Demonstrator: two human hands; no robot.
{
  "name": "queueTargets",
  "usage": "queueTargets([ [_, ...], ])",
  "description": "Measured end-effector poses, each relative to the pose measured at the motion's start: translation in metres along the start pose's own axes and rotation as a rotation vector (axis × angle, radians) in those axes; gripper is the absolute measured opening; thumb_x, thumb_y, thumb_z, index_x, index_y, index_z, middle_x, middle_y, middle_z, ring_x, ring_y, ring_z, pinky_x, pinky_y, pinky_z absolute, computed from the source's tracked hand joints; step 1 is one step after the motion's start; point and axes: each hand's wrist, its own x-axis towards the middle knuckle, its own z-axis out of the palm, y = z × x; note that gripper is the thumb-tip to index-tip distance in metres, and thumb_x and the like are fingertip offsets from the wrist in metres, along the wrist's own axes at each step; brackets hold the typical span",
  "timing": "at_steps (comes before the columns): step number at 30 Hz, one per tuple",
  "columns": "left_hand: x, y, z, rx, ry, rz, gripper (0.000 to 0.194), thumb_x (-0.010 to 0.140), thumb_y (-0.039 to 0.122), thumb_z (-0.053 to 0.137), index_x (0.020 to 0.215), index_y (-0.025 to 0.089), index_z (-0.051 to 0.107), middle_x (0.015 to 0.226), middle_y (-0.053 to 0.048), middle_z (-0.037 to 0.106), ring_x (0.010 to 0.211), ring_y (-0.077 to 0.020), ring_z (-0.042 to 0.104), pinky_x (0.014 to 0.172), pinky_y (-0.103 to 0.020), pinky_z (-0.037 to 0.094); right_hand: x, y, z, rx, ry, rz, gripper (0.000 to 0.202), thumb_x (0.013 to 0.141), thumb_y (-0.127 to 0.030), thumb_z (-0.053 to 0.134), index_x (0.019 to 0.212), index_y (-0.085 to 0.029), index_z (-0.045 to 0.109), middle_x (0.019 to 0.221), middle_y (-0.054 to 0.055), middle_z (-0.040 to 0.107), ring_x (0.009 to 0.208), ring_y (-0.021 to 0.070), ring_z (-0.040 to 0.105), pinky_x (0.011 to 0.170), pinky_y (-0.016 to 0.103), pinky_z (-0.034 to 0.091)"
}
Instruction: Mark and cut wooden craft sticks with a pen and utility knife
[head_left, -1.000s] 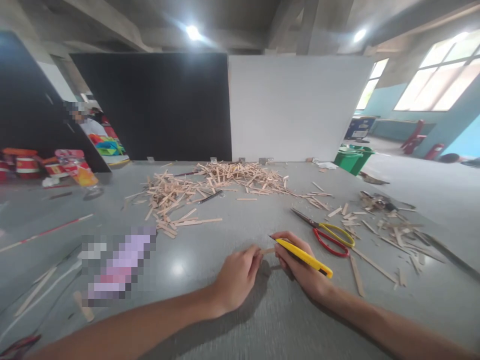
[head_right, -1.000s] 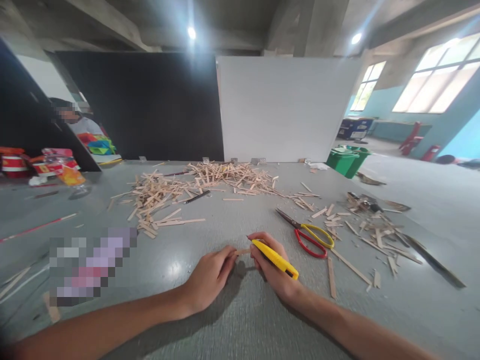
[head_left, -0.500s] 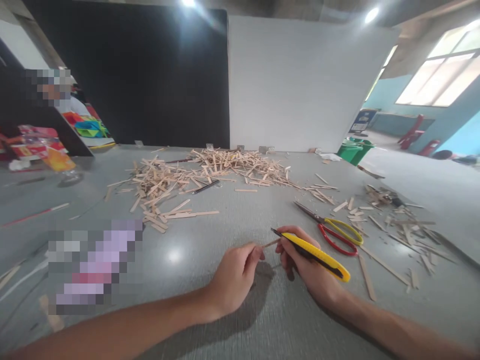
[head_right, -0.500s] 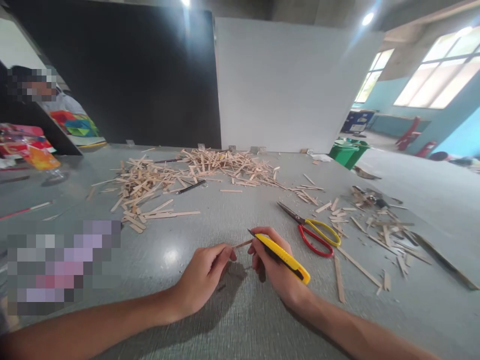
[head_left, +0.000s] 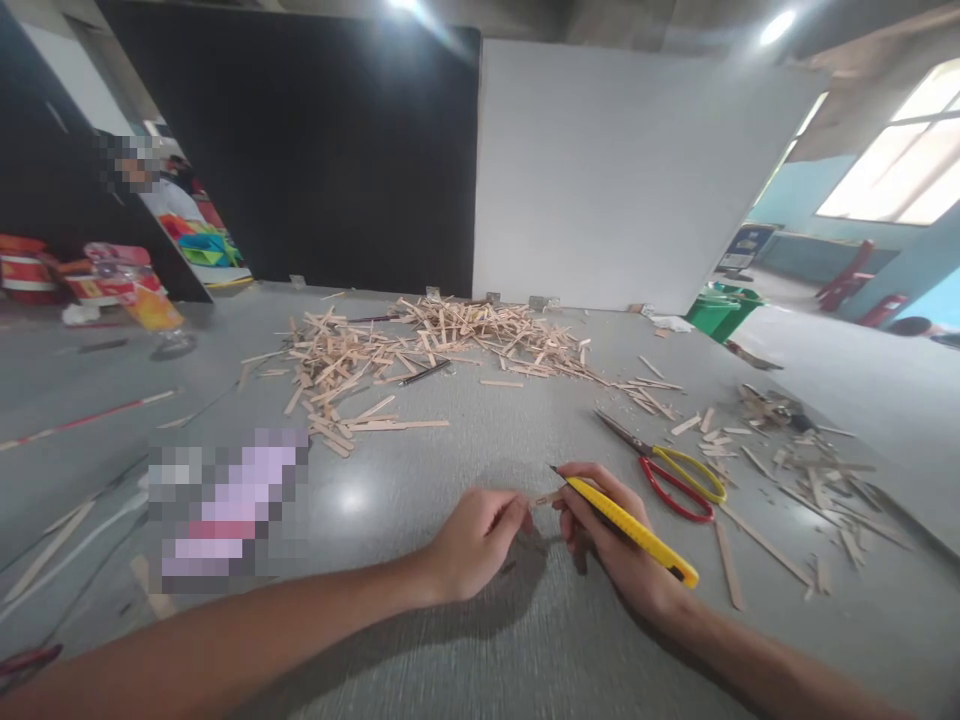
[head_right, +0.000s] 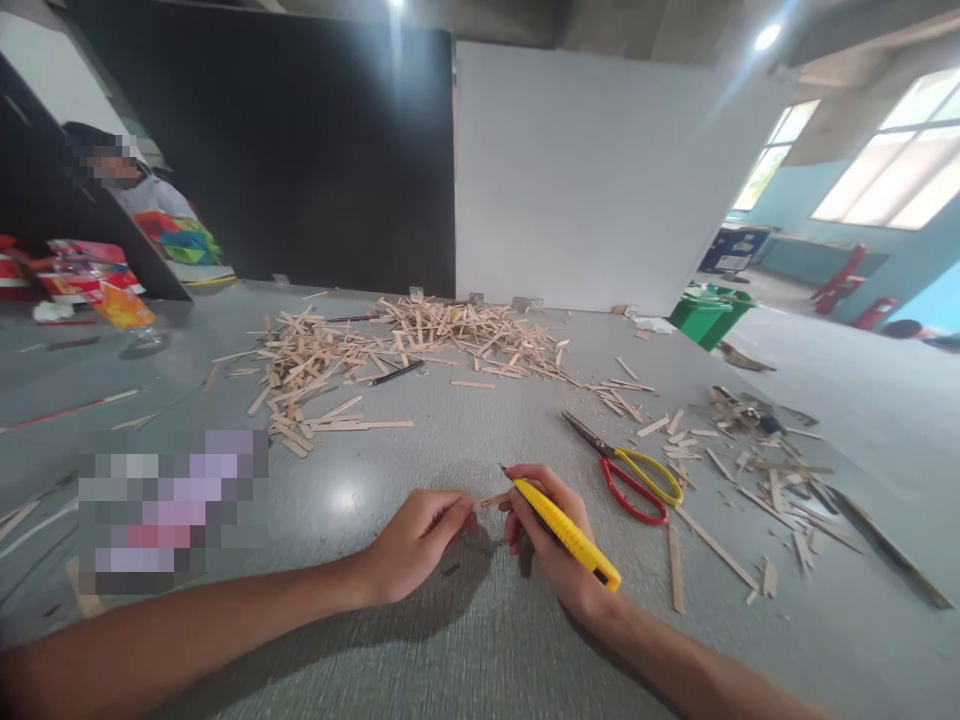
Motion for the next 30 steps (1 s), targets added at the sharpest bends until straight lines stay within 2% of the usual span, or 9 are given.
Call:
queueTargets([
  [5,0.000,0.000,0.000,-0.016,0.015,0.013,0.037,0.105,0.045,0.047,0.081,0.020,0.061,0.059,0.004,0.050,0.056,-0.0143,0.045,0.056,-0.026,0.029,0.002,0.005,0.001,-0.011,-0.032,-0.031,0.039,0.094,-0.054,0.072,0.115,-0.022,0.061,0.071,0.000,0.066,0.052,0.0143,0.060,0.043,0.024,0.048],
  [8,0.000,-0.001,0.000,-0.045,0.013,0.006,0.033,0.105,0.047,0.048,0.088,0.021,0.060,0.059,0.005,0.050,0.055,-0.0146,0.046,0.056,-0.027,0.031,0.003,0.007,0.000,-0.031,-0.021,-0.052,0.038,0.097,-0.051,0.070,0.119,-0.022,0.061,0.069,-0.001,0.066,0.052,0.0144,0.060,0.044,0.024,0.048],
  [11,0.000,-0.005,0.001,-0.094,0.062,-0.019,0.033,0.108,0.051,0.036,0.098,0.024,0.050,0.058,0.007,0.051,0.054,-0.0156,0.048,0.058,-0.027,0.037,0.003,0.006,-0.002,-0.062,0.008,-0.102,0.043,0.096,-0.049,0.071,0.129,-0.024,0.060,0.095,0.005,0.070,0.061,0.0143,0.064,0.050,0.027,0.052],
  [13,0.001,-0.009,0.001,-0.124,0.094,-0.033,0.031,0.110,0.052,0.031,0.102,0.025,0.043,0.060,0.007,0.053,0.054,-0.0157,0.049,0.058,-0.026,0.038,0.003,0.005,-0.003,-0.079,0.001,-0.130,0.048,0.095,-0.049,0.073,0.134,-0.026,0.058,0.114,0.008,0.067,0.067,0.0143,0.066,0.056,0.029,0.055],
  [15,0.002,-0.012,0.002,-0.146,0.108,-0.041,0.031,0.110,0.054,0.032,0.104,0.025,0.041,0.063,0.007,0.056,0.054,-0.0153,0.050,0.058,-0.026,0.039,0.002,0.004,-0.004,-0.078,-0.008,-0.147,0.049,0.095,-0.048,0.073,0.137,-0.027,0.057,0.121,0.009,0.065,0.068,0.0139,0.066,0.059,0.030,0.056],
  [18,0.001,-0.012,0.002,-0.172,0.117,-0.047,0.035,0.109,0.057,0.034,0.112,0.024,0.043,0.066,0.006,0.059,0.053,-0.0147,0.050,0.057,-0.026,0.038,-0.001,0.004,-0.005,-0.030,-0.022,-0.156,0.043,0.098,-0.049,0.068,0.133,-0.025,0.060,0.112,0.008,0.067,0.064,0.0131,0.062,0.052,0.028,0.053],
  [22,0.000,-0.009,0.001,-0.195,0.112,-0.048,0.039,0.109,0.058,0.034,0.124,0.023,0.044,0.066,0.005,0.062,0.053,-0.0146,0.048,0.056,-0.025,0.037,-0.008,0.007,-0.009,0.020,-0.123,-0.107,0.040,0.105,-0.053,0.055,0.129,-0.022,0.064,0.095,0.007,0.068,0.059,0.0149,0.060,0.044,0.026,0.049],
  [27,-0.001,-0.007,0.002,-0.207,0.080,-0.030,0.042,0.110,0.056,0.034,0.132,0.022,0.042,0.068,0.004,0.065,0.052,-0.0140,0.046,0.055,-0.025,0.036,-0.011,0.007,-0.010,0.043,-0.102,-0.193,0.038,0.106,-0.050,0.057,0.134,-0.026,0.064,0.099,0.006,0.068,0.059,0.0124,0.059,0.047,0.025,0.050],
  [30,-0.002,-0.007,0.002,-0.201,0.049,-0.015,0.041,0.110,0.057,0.035,0.132,0.023,0.042,0.067,0.005,0.064,0.052,-0.0139,0.047,0.056,-0.025,0.037,-0.012,0.009,-0.012,0.053,-0.139,-0.218,0.038,0.106,-0.051,0.055,0.134,-0.027,0.065,0.099,0.006,0.069,0.060,0.0127,0.060,0.049,0.026,0.050],
])
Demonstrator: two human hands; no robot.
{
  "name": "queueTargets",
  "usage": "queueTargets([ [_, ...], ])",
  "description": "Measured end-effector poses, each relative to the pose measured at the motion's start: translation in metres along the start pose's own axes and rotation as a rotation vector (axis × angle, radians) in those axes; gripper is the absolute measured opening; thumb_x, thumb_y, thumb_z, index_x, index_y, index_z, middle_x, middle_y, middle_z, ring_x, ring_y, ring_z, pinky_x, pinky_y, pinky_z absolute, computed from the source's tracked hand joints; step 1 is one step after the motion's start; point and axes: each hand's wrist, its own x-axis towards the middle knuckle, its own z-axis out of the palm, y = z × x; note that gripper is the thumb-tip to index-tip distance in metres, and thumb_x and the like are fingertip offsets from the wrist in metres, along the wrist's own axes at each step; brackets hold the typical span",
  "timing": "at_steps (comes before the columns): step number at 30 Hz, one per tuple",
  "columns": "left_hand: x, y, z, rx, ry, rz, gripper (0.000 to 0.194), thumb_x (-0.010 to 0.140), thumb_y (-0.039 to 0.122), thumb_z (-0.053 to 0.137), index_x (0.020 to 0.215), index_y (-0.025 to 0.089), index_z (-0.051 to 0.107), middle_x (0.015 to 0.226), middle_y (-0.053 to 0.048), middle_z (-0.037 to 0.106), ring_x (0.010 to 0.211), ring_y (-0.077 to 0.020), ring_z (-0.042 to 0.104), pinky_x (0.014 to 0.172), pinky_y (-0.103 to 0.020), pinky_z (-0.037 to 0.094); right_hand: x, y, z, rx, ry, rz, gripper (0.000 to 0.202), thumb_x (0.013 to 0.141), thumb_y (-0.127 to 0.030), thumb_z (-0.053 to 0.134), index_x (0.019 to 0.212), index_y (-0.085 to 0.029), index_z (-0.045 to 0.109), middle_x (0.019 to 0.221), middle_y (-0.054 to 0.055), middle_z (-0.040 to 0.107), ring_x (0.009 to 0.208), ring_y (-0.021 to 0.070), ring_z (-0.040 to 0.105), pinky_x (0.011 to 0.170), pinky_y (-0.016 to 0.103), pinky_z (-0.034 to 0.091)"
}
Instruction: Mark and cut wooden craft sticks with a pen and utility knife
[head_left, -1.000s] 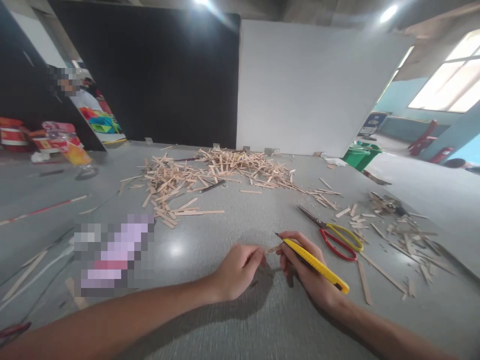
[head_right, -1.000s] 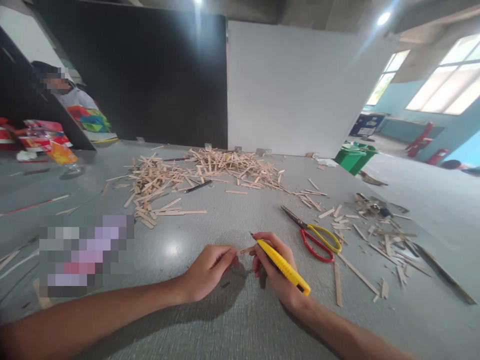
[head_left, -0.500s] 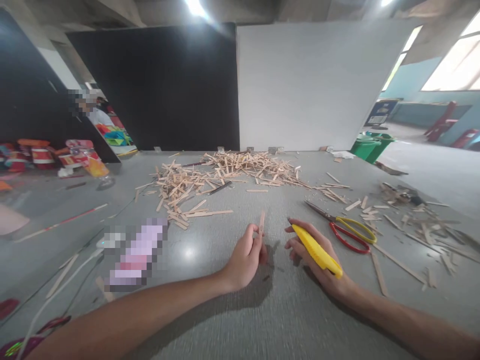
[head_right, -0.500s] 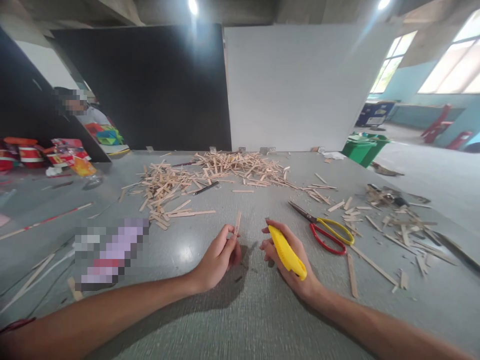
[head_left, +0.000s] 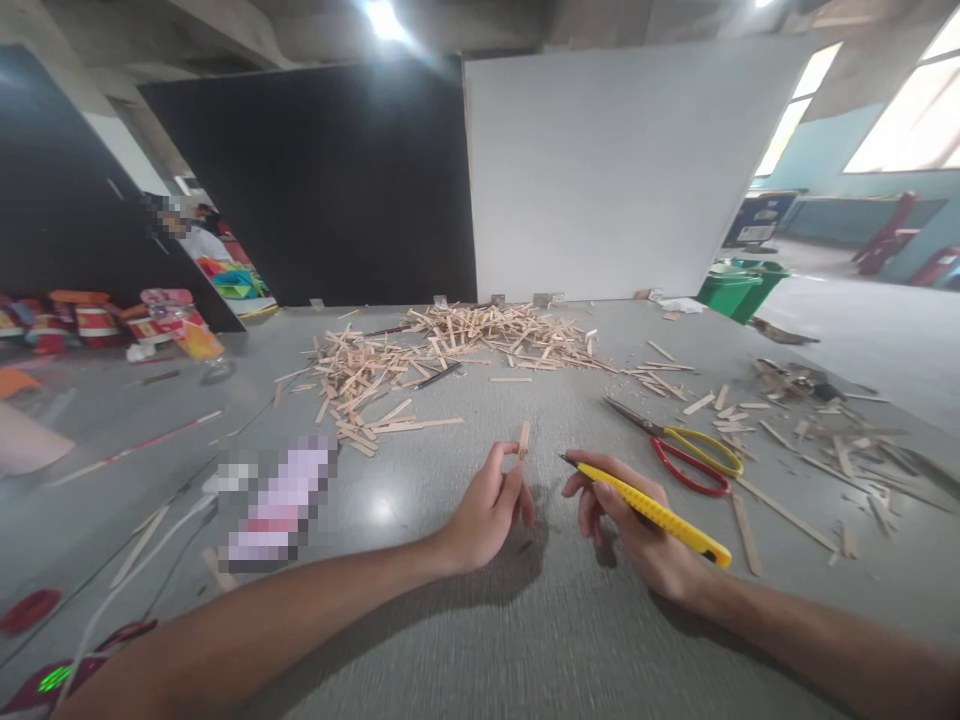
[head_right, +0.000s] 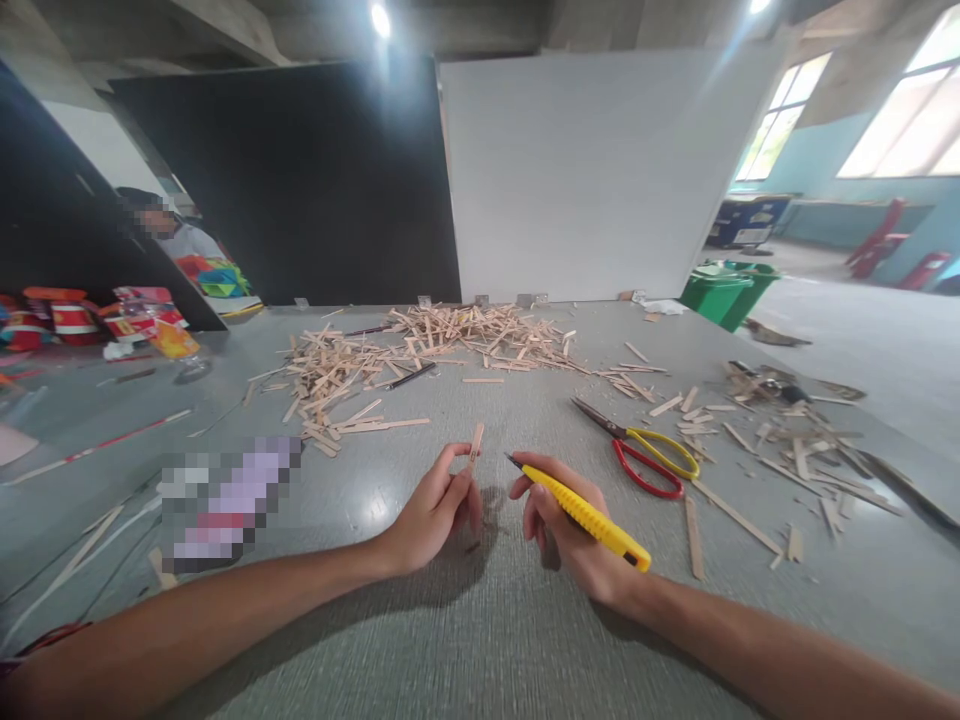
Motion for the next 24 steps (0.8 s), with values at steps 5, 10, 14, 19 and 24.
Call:
queueTargets([
  [5,-0.004,0.001,0.000,0.036,-0.032,0.011,0.045,0.110,0.056,0.034,0.137,0.020,0.040,0.062,0.006,0.060,0.053,-0.0147,0.050,0.056,-0.025,0.037,-0.004,0.003,-0.005,-0.013,-0.072,-0.020,0.041,0.107,-0.053,0.053,0.136,-0.027,0.066,0.097,0.007,0.072,0.060,0.0134,0.061,0.051,0.026,0.050],
  [10,-0.006,0.006,0.001,0.080,-0.020,0.043,0.050,0.110,0.059,0.033,0.138,0.018,0.040,0.061,0.006,0.057,0.053,-0.0150,0.049,0.056,-0.026,0.038,-0.006,0.003,-0.004,-0.053,-0.063,-0.021,0.041,0.105,-0.052,0.056,0.136,-0.026,0.066,0.096,0.006,0.070,0.058,0.0129,0.060,0.046,0.024,0.047],
  [14,-0.007,0.008,0.003,0.103,0.015,0.068,0.045,0.110,0.057,0.034,0.130,0.018,0.043,0.060,0.007,0.055,0.052,-0.0145,0.048,0.056,-0.026,0.038,-0.008,-0.001,-0.004,-0.160,-0.075,-0.086,0.042,0.106,-0.053,0.052,0.135,-0.027,0.066,0.088,0.003,0.067,0.052,0.0109,0.052,0.045,0.024,0.041],
  [19,-0.004,0.005,0.008,0.106,0.075,0.052,0.041,0.110,0.056,0.035,0.129,0.020,0.041,0.061,0.008,0.056,0.055,-0.0153,0.051,0.059,-0.027,0.040,-0.013,-0.011,-0.003,-0.422,-0.153,-0.268,0.044,0.106,-0.056,0.048,0.130,-0.025,0.068,0.072,-0.001,0.063,0.050,0.0113,0.047,0.045,0.025,0.037],
  [24,0.000,0.004,0.008,0.094,0.128,0.006,0.033,0.109,0.054,0.035,0.119,0.023,0.041,0.059,0.008,0.055,0.054,-0.0155,0.050,0.058,-0.026,0.040,-0.014,-0.009,-0.001,-0.466,-0.112,-0.269,0.038,0.107,-0.047,0.051,0.131,-0.022,0.067,0.071,-0.002,0.060,0.049,0.0113,0.046,0.046,0.025,0.037],
])
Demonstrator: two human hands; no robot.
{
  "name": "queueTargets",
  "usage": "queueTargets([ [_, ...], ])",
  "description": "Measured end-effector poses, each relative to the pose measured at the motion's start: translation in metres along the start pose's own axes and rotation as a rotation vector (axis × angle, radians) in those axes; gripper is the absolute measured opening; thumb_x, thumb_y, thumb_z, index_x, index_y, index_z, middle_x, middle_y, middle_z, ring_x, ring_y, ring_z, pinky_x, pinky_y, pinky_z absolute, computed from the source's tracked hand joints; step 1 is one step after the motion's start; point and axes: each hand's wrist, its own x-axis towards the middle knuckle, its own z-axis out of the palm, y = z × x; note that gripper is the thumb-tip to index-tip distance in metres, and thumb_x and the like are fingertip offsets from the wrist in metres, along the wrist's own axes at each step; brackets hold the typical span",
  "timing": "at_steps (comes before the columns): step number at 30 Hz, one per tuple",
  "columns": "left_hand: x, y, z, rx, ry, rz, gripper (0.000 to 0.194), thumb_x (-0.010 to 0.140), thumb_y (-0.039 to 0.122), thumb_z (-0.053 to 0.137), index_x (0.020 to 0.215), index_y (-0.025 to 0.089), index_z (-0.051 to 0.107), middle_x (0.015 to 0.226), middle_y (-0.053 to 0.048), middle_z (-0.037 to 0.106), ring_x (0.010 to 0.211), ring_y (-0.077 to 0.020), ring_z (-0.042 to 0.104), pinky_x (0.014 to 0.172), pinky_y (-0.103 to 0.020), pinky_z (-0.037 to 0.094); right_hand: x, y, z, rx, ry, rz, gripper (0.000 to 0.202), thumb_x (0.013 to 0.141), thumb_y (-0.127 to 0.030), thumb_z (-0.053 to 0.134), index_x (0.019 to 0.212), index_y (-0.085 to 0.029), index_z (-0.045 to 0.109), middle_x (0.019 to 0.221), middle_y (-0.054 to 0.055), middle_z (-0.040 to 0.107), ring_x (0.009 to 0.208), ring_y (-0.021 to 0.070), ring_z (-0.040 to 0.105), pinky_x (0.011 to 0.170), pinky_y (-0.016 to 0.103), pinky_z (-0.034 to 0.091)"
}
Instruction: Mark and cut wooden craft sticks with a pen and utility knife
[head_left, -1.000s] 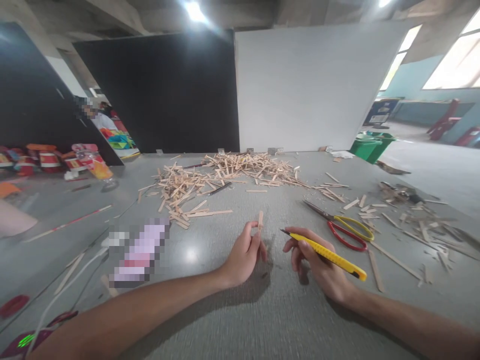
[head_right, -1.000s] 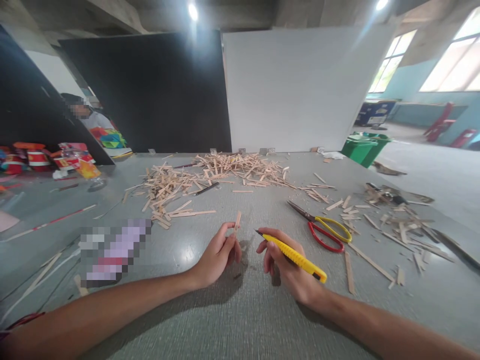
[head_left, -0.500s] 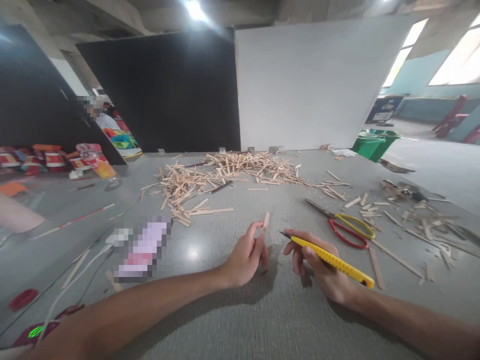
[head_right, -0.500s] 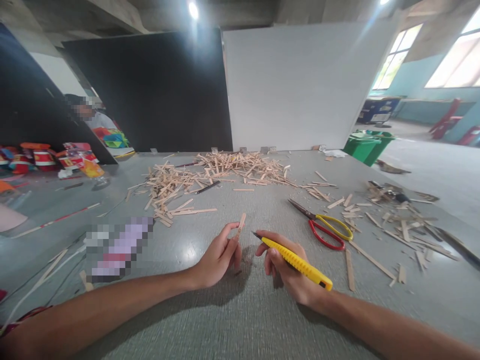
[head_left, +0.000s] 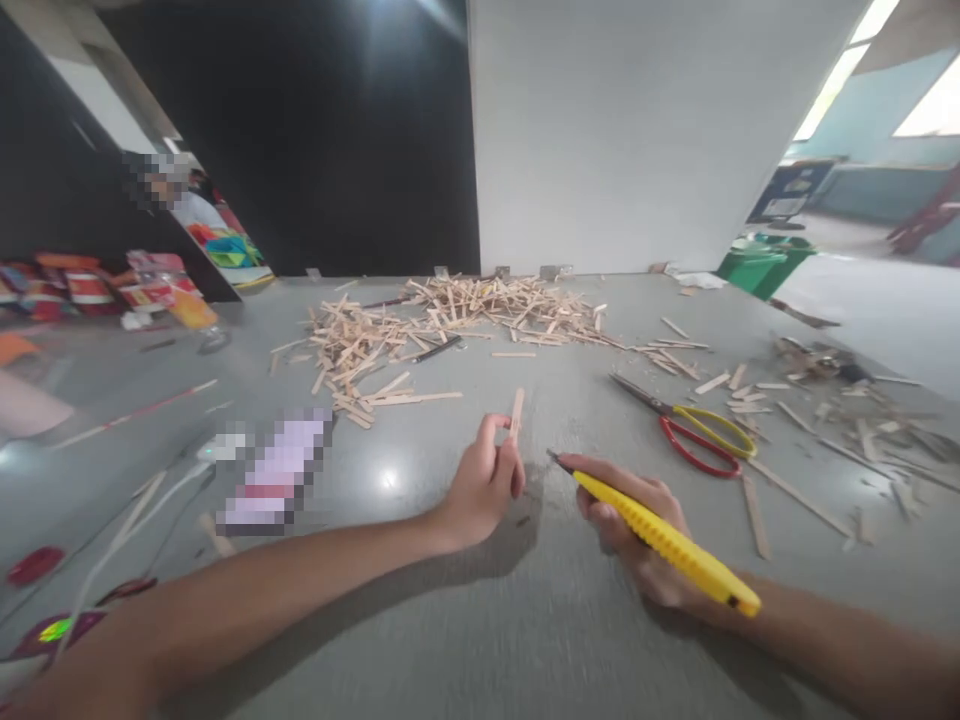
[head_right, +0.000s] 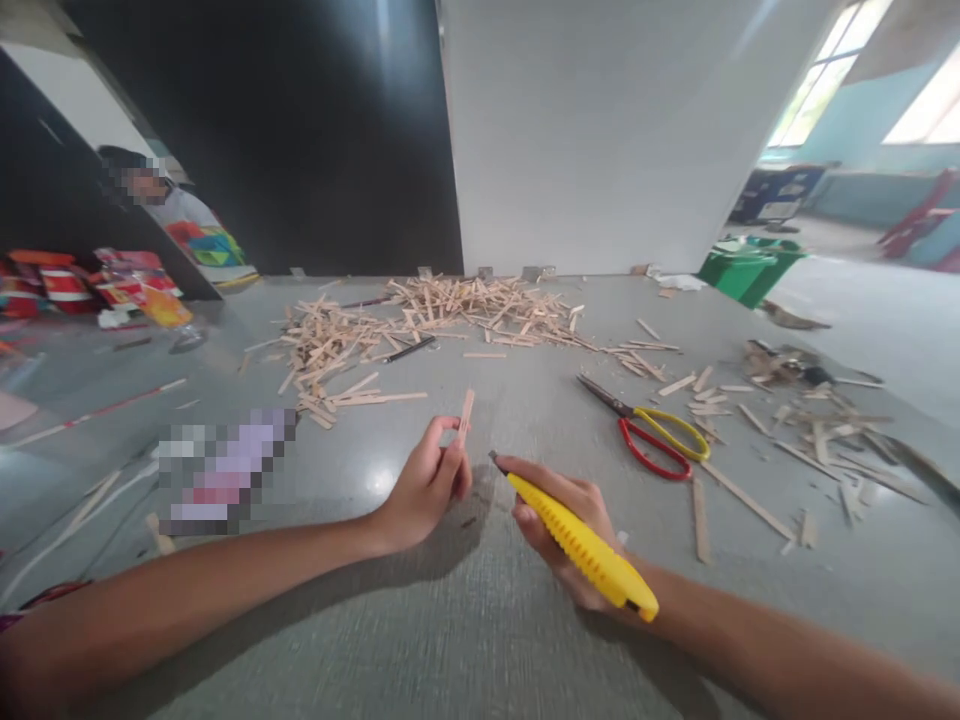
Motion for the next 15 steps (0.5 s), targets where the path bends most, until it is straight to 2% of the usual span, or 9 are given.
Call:
queueTargets([
  [3,0.000,0.002,-0.003,0.001,0.010,-0.004,0.031,0.109,0.053,0.034,0.117,0.023,0.040,0.059,0.008,0.055,0.055,-0.0159,0.051,0.059,-0.027,0.040,-0.001,0.004,0.001,0.008,0.019,0.000,0.038,0.106,-0.043,0.054,0.134,-0.021,0.066,0.074,0.000,0.062,0.051,0.0114,0.049,0.047,0.025,0.039],
  [7,-0.003,0.004,-0.005,0.029,0.000,-0.002,0.030,0.109,0.052,0.035,0.107,0.024,0.044,0.061,0.007,0.056,0.055,-0.0150,0.049,0.059,-0.026,0.039,-0.001,0.006,-0.001,-0.005,0.065,-0.097,0.050,0.106,-0.057,0.048,0.130,-0.020,0.072,0.071,0.002,0.062,0.057,0.0148,0.053,0.052,0.028,0.042],
  [9,-0.007,0.006,-0.005,0.057,-0.013,-0.010,0.032,0.107,0.053,0.041,0.097,0.023,0.049,0.066,0.004,0.058,0.058,-0.0140,0.049,0.058,-0.026,0.037,0.002,0.004,-0.003,0.030,0.104,-0.083,0.051,0.105,-0.059,0.051,0.127,-0.019,0.073,0.074,0.003,0.063,0.056,0.0140,0.052,0.050,0.028,0.041],
  [11,-0.012,0.008,-0.003,0.074,-0.027,-0.040,0.033,0.105,0.053,0.044,0.098,0.022,0.052,0.071,0.003,0.057,0.059,-0.0135,0.049,0.056,-0.025,0.035,0.006,0.001,-0.004,0.081,0.113,0.018,0.046,0.104,-0.055,0.056,0.123,-0.018,0.074,0.075,0.003,0.065,0.052,0.0123,0.051,0.046,0.026,0.040],
  [12,-0.014,0.009,-0.002,0.076,-0.036,-0.065,0.033,0.105,0.053,0.044,0.106,0.021,0.051,0.071,0.003,0.057,0.057,-0.0132,0.049,0.053,-0.024,0.035,0.009,0.000,-0.004,0.093,0.120,0.088,0.042,0.103,-0.054,0.059,0.118,-0.018,0.074,0.074,0.002,0.065,0.051,0.0119,0.051,0.045,0.025,0.040],
  [15,-0.019,0.012,0.001,0.068,-0.107,-0.168,0.038,0.107,0.051,0.038,0.131,0.022,0.036,0.067,0.006,0.059,0.044,-0.0121,0.043,0.043,-0.021,0.032,0.013,0.001,-0.004,0.129,0.149,0.296,0.033,0.098,-0.052,0.068,0.101,-0.019,0.070,0.064,-0.002,0.058,0.049,0.0119,0.051,0.044,0.024,0.040],
])
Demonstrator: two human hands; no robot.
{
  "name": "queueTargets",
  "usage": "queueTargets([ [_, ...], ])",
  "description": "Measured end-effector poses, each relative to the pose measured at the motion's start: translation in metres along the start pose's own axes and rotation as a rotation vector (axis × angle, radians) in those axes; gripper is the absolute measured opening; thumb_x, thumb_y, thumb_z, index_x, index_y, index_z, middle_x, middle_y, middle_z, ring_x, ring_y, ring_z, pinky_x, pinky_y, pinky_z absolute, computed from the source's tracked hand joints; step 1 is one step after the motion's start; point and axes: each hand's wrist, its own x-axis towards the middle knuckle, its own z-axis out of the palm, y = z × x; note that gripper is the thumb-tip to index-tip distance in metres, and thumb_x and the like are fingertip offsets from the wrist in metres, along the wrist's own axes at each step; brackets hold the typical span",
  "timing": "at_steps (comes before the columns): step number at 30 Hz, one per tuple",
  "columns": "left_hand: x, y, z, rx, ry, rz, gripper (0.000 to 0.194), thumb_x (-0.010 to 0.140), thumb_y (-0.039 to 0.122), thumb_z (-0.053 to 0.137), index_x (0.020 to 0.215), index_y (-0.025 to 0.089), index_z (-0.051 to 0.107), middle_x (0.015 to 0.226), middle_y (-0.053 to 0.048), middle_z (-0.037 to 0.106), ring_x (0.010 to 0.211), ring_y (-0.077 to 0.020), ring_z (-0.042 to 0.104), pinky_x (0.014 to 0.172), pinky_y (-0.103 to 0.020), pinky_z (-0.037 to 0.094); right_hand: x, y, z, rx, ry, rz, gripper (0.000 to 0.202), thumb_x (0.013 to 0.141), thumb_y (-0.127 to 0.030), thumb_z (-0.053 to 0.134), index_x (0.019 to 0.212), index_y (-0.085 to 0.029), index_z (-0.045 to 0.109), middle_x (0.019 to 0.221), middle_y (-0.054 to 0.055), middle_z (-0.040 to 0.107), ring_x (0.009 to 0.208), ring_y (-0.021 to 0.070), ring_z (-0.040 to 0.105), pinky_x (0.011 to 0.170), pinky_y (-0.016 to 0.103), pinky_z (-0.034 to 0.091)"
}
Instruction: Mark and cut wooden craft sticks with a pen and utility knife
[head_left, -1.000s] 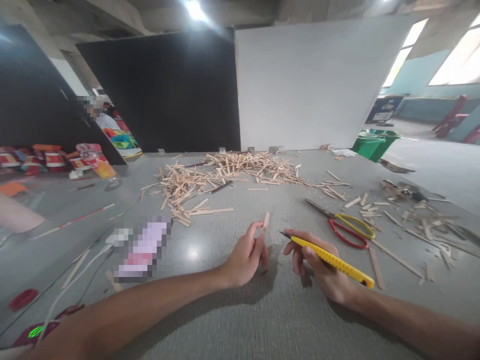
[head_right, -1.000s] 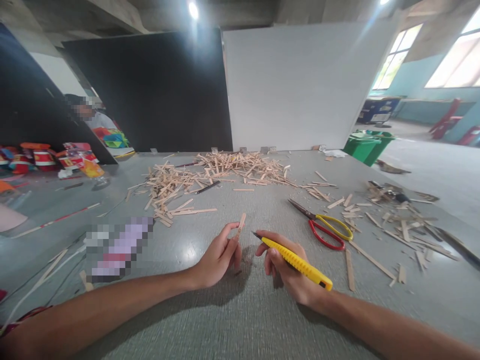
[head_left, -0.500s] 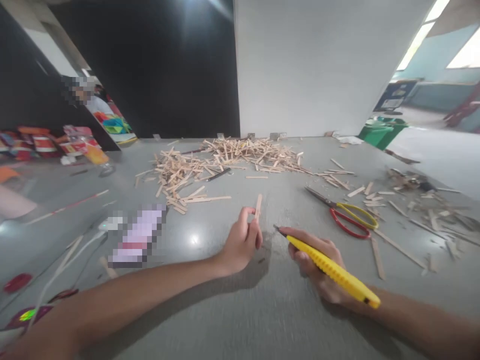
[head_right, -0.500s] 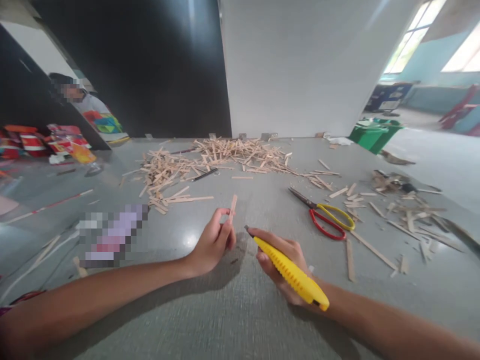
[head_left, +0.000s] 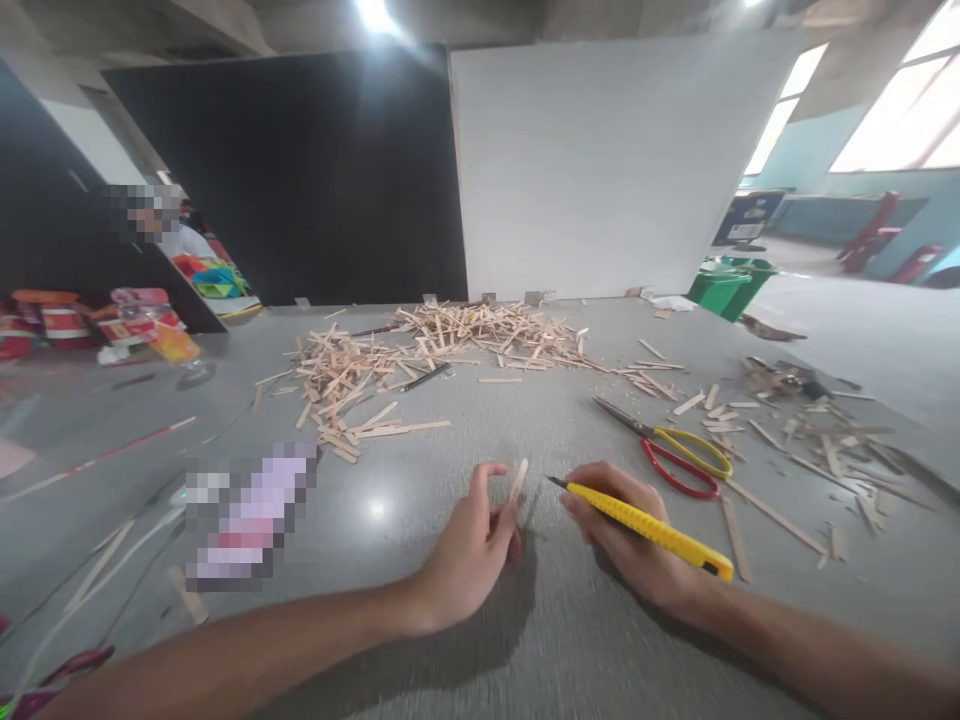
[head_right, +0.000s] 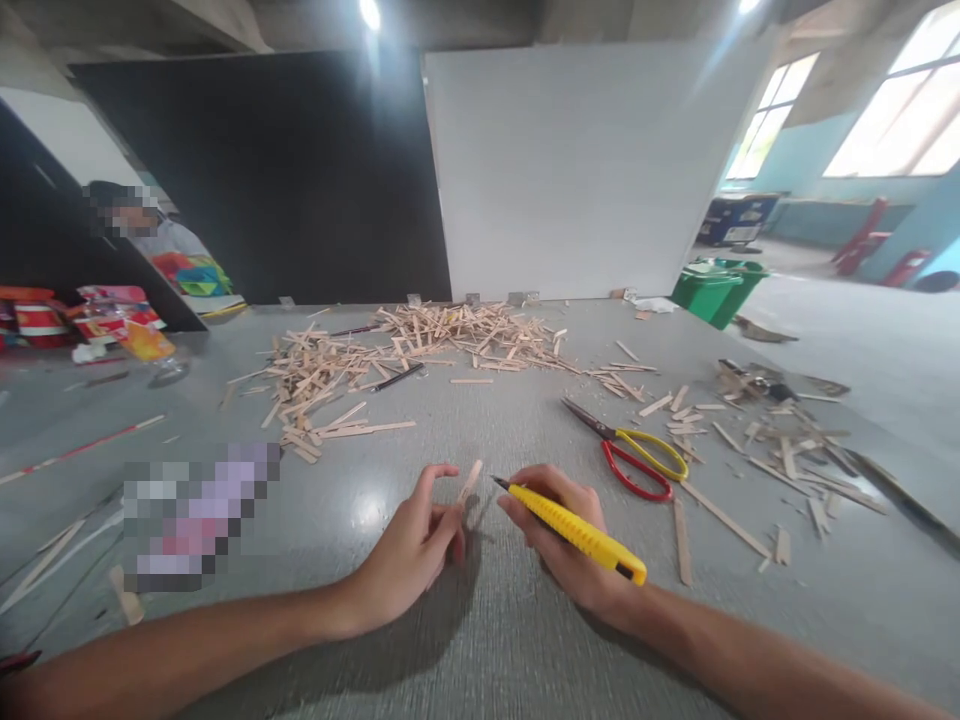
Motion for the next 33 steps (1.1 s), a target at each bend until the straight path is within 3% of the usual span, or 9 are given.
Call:
queueTargets([
  [4,-0.003,0.005,0.000,0.019,-0.164,-0.131,0.033,0.108,0.046,0.032,0.130,0.022,0.031,0.059,0.007,0.061,0.031,-0.0120,0.038,0.033,-0.020,0.028,-0.001,0.011,0.002,0.122,-0.057,0.210,0.043,0.103,-0.060,0.056,0.116,-0.021,0.065,0.063,-0.004,0.058,0.044,0.0123,0.051,0.039,0.023,0.040],
  [7,-0.008,0.007,0.000,0.080,-0.214,-0.150,0.034,0.107,0.039,0.034,0.135,0.020,0.030,0.055,0.008,0.060,0.030,-0.0122,0.038,0.033,-0.020,0.030,-0.003,0.019,0.003,0.161,-0.090,0.217,0.049,0.104,-0.064,0.050,0.108,-0.018,0.068,0.066,0.000,0.064,0.050,0.0141,0.058,0.046,0.025,0.048],
  [10,-0.016,0.004,0.002,0.185,-0.173,-0.070,0.033,0.106,0.033,0.037,0.136,0.020,0.035,0.056,0.007,0.058,0.039,-0.0148,0.048,0.041,-0.023,0.038,0.001,0.016,0.003,0.125,-0.121,0.224,0.048,0.103,-0.064,0.051,0.097,-0.019,0.068,0.062,0.000,0.064,0.052,0.0141,0.059,0.051,0.026,0.050],
  [13,-0.021,-0.005,0.004,0.334,-0.085,0.058,0.030,0.102,0.027,0.042,0.131,0.018,0.045,0.064,0.000,0.062,0.055,-0.0219,0.060,0.054,-0.031,0.045,0.011,0.007,0.005,0.032,-0.186,0.237,0.041,0.099,-0.061,0.062,0.089,-0.021,0.065,0.061,-0.001,0.064,0.053,0.0137,0.059,0.052,0.025,0.047],
  [17,-0.017,-0.014,-0.001,0.490,0.015,0.263,0.027,0.099,0.022,0.042,0.123,0.018,0.052,0.103,-0.016,0.071,0.093,-0.0329,0.068,0.083,-0.050,0.053,0.021,0.005,0.009,-0.035,-0.208,0.154,0.038,0.102,-0.058,0.060,0.101,-0.021,0.066,0.063,-0.003,0.064,0.056,0.0144,0.062,0.054,0.025,0.048],
  [20,-0.007,-0.012,-0.008,0.550,0.035,0.376,0.024,0.097,0.022,0.050,0.120,0.019,0.055,0.124,-0.018,0.066,0.118,-0.0367,0.060,0.100,-0.059,0.047,0.024,0.011,0.009,-0.015,-0.181,0.137,0.041,0.106,-0.058,0.050,0.106,-0.020,0.067,0.063,-0.002,0.063,0.056,0.0149,0.064,0.059,0.027,0.052],
  [24,0.006,-0.012,-0.016,0.601,-0.029,0.428,0.053,0.091,0.035,0.071,0.139,0.021,0.055,0.146,-0.017,0.058,0.138,-0.0417,0.048,0.118,-0.071,0.028,0.024,0.013,0.004,-0.083,-0.271,0.117,0.037,0.106,-0.054,0.055,0.098,-0.021,0.070,0.061,-0.001,0.067,0.052,0.0143,0.063,0.055,0.026,0.049],
  [30,0.012,-0.018,-0.019,0.686,-0.120,0.387,0.061,0.089,0.048,0.075,0.144,0.025,0.059,0.158,-0.015,0.050,0.150,-0.0422,0.037,0.123,-0.076,0.014,0.028,0.004,-0.002,-0.337,-0.311,-0.019,0.027,0.101,-0.045,0.065,0.085,-0.025,0.073,0.060,-0.003,0.070,0.053,0.0138,0.063,0.058,0.028,0.047],
  [33,0.012,-0.015,-0.020,0.660,-0.137,0.369,0.062,0.088,0.048,0.076,0.143,0.026,0.060,0.158,-0.015,0.050,0.151,-0.0415,0.036,0.124,-0.075,0.013,0.029,0.002,-0.002,-0.305,-0.332,-0.030,0.024,0.101,-0.043,0.063,0.094,-0.024,0.076,0.066,-0.001,0.072,0.053,0.0142,0.063,0.054,0.028,0.047],
])
